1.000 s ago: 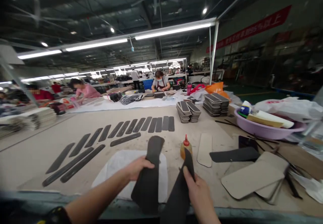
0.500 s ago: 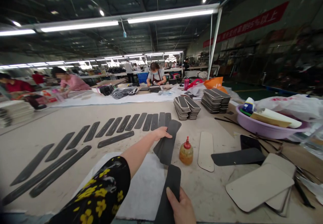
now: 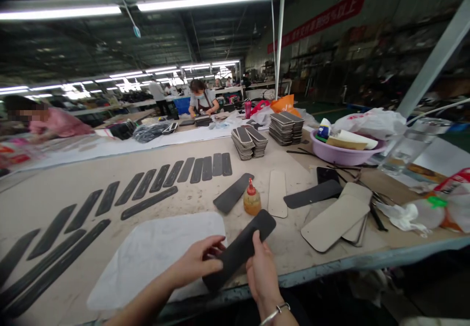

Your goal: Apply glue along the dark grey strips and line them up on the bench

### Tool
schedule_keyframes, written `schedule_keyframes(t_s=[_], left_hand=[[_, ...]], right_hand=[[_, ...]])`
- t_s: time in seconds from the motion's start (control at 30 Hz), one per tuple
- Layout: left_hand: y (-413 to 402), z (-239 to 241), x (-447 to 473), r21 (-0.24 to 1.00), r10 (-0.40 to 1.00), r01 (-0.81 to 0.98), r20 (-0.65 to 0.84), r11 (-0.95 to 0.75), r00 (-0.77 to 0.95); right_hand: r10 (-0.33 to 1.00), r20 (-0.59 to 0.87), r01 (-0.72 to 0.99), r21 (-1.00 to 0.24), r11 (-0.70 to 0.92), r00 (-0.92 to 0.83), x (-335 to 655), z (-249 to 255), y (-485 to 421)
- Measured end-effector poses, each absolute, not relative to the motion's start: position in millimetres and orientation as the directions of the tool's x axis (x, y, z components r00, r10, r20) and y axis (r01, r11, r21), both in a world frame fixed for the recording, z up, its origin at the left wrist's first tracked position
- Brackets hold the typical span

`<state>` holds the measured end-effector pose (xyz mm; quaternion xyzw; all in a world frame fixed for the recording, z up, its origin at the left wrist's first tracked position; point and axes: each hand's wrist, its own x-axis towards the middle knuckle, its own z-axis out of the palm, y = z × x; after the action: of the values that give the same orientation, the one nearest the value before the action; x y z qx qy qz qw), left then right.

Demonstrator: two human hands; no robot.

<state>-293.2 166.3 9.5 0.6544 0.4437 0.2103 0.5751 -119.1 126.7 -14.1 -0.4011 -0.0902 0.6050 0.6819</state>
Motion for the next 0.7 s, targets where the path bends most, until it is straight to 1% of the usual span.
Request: schedule_keyframes(t_s=[0.1,0.17,0.2,0.23,0.3,0.33,0.37,0.4,0.43,0.47,0.53,0.6,0.7], left_hand=[[135.1,-0.9,-307.5,0.898,0.878,0.439,-0.229,0.024,0.421],[130.3,-0.9,-320.9,0.882,0.939,0.471,-0.150,-0.015,0.311],[131.3,0.4,-330.4,0.868,0.965,0.492,-0.069,-0.068,0.255],[133.9,2.0,-341.7,0.840,0.977,0.522,0.043,-0.149,0.209],[140.7,4.4,-367.6,0.721,0.935,0.601,0.317,-0.346,0.159],[143.8,4.6,-380.7,0.628,0.882,0.646,0.442,-0.434,0.163],[146.1,4.1,-392.8,0.523,0.822,0.690,0.537,-0.500,0.189],[147.2,2.8,-403.3,0.418,0.772,0.728,0.589,-0.544,0.238],[147.0,0.9,-411.8,0.326,0.741,0.754,0.600,-0.570,0.301],[145.5,-1.3,-418.0,0.253,0.727,0.767,0.580,-0.590,0.368],[139.6,-5.6,-424.6,0.175,0.729,0.763,0.485,-0.622,0.483],[132.0,-7.9,-426.5,0.169,0.737,0.744,0.390,-0.646,0.551],[122.8,-6.6,-428.7,0.212,0.748,0.721,0.284,-0.660,0.600]], right_hand=[[0.907,-0.366,-0.750,-0.655,-0.093,0.207,-122.6,-13.9,122.6],[0.898,-0.382,-0.751,-0.653,-0.096,0.217,-118.7,-14.0,120.5],[0.887,-0.392,-0.750,-0.656,-0.084,0.243,-114.6,-13.8,120.3],[0.875,-0.397,-0.742,-0.667,-0.066,0.279,-109.1,-13.2,120.9],[0.855,-0.369,-0.665,-0.746,-0.037,0.366,-95.1,-11.2,125.0],[0.852,-0.327,-0.584,-0.811,-0.031,0.409,-87.2,-10.3,128.7],[0.850,-0.267,-0.465,-0.885,-0.029,0.455,-79.2,-9.7,133.6],[0.845,-0.197,-0.319,-0.947,-0.034,0.496,-71.5,-9.7,139.6],[0.847,-0.137,-0.169,-0.984,-0.057,0.514,-64.5,-10.7,146.7],[0.850,-0.097,-0.033,-0.995,-0.093,0.518,-58.5,-12.6,154.5],[0.864,-0.053,0.176,-0.971,-0.162,0.501,-49.8,-19.3,171.6],[0.875,0.013,0.324,-0.932,-0.165,0.483,-45.0,-28.5,188.7],[0.871,0.130,0.477,-0.869,-0.130,0.474,-42.6,-43.1,210.6]])
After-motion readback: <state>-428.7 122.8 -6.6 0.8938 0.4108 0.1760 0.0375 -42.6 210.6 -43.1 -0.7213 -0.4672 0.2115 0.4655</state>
